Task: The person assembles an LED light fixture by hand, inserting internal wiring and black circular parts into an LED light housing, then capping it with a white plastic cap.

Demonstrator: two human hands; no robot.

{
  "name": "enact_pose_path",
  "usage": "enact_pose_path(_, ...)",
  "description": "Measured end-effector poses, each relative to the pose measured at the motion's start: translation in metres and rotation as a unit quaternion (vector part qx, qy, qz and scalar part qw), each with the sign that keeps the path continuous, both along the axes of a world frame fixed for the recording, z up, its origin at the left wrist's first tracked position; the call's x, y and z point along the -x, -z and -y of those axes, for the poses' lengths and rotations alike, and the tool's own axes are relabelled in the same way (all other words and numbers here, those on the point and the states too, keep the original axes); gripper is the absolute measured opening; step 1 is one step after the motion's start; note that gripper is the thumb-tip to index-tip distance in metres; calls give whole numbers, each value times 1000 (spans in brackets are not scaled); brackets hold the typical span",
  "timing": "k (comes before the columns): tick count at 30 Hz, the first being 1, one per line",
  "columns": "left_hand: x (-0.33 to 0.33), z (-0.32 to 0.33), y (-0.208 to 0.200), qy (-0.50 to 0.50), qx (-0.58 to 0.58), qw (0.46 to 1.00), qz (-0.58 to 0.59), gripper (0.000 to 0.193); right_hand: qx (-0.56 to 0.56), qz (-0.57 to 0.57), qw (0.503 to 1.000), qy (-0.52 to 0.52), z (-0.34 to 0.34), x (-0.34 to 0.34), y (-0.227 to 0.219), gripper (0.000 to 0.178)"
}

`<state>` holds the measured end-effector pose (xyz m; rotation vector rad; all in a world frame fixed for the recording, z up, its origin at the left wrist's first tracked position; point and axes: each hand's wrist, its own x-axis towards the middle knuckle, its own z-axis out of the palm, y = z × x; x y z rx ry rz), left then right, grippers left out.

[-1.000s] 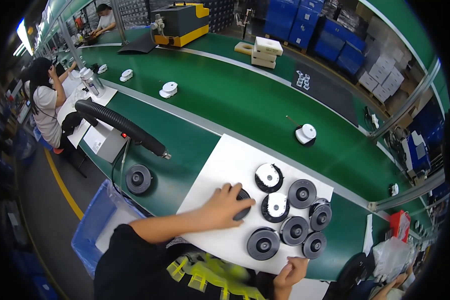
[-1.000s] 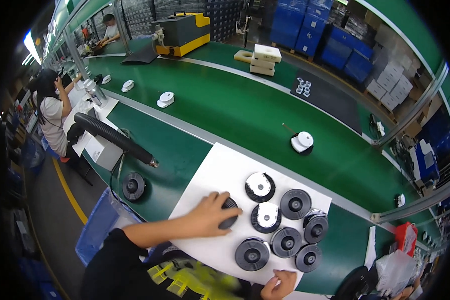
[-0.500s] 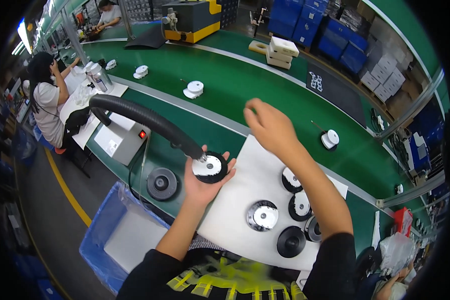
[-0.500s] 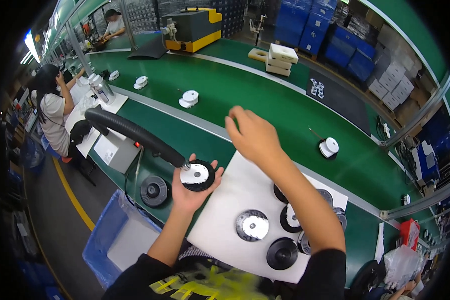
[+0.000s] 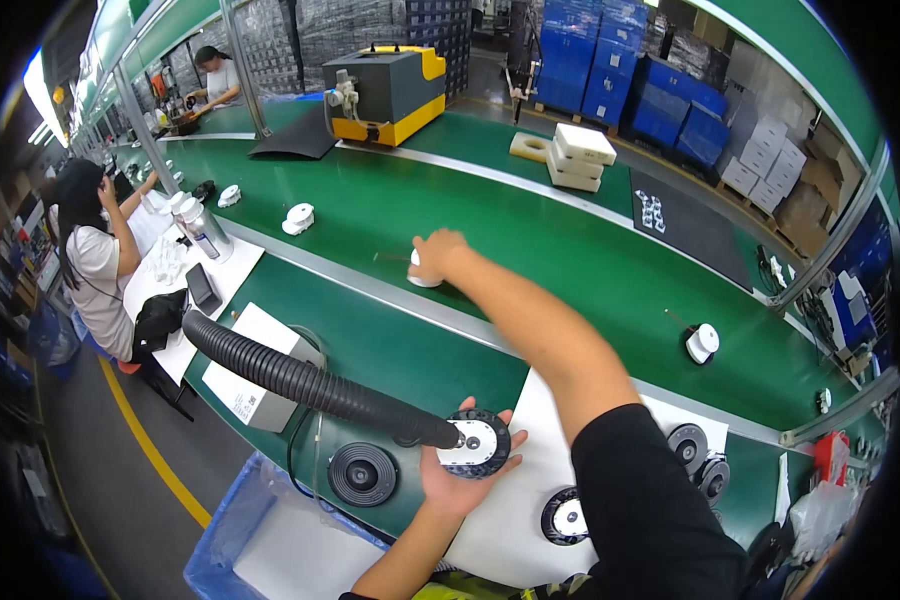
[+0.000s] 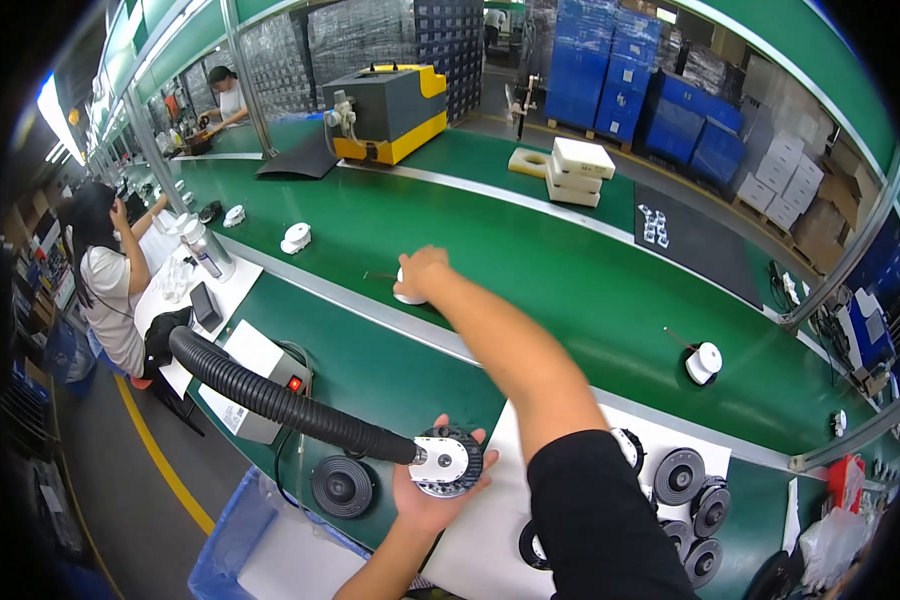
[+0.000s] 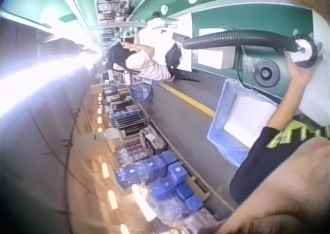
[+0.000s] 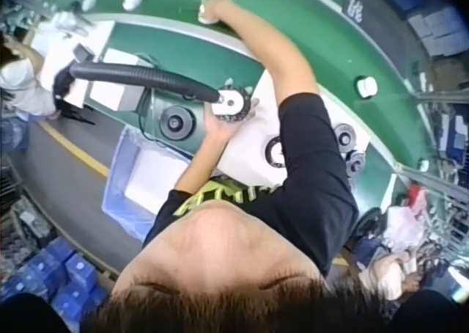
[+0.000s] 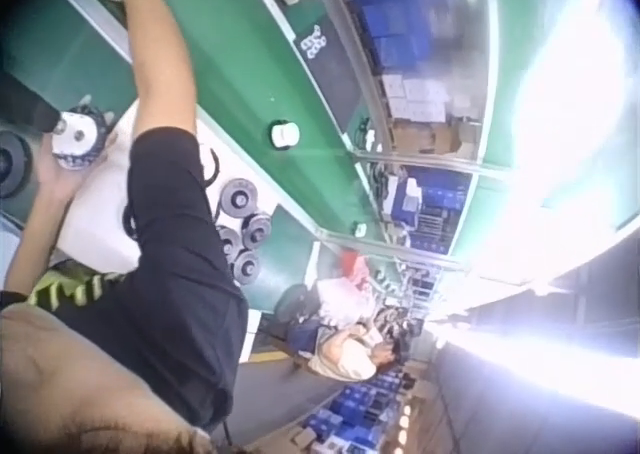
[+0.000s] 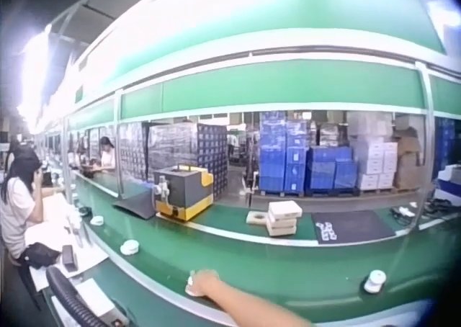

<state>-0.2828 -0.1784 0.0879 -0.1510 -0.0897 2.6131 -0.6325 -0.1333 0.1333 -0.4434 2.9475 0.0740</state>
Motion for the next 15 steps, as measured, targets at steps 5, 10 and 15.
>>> enact_pose_path(5, 2, -5, 4, 27, -18, 999, -33, 61, -69, 25, 997, 19, -14, -21, -7, 56)
enact_pose_path(10, 1, -2, -5, 9, -10, 999, -42, 59, 184, -99, 977, -31, -55, -68, -11, 50)
enact_pose_path(15, -47, 15, -29, 80, -55, 993, 67, 48, 633, -47, 772, -35, -118, -155, 30, 53)
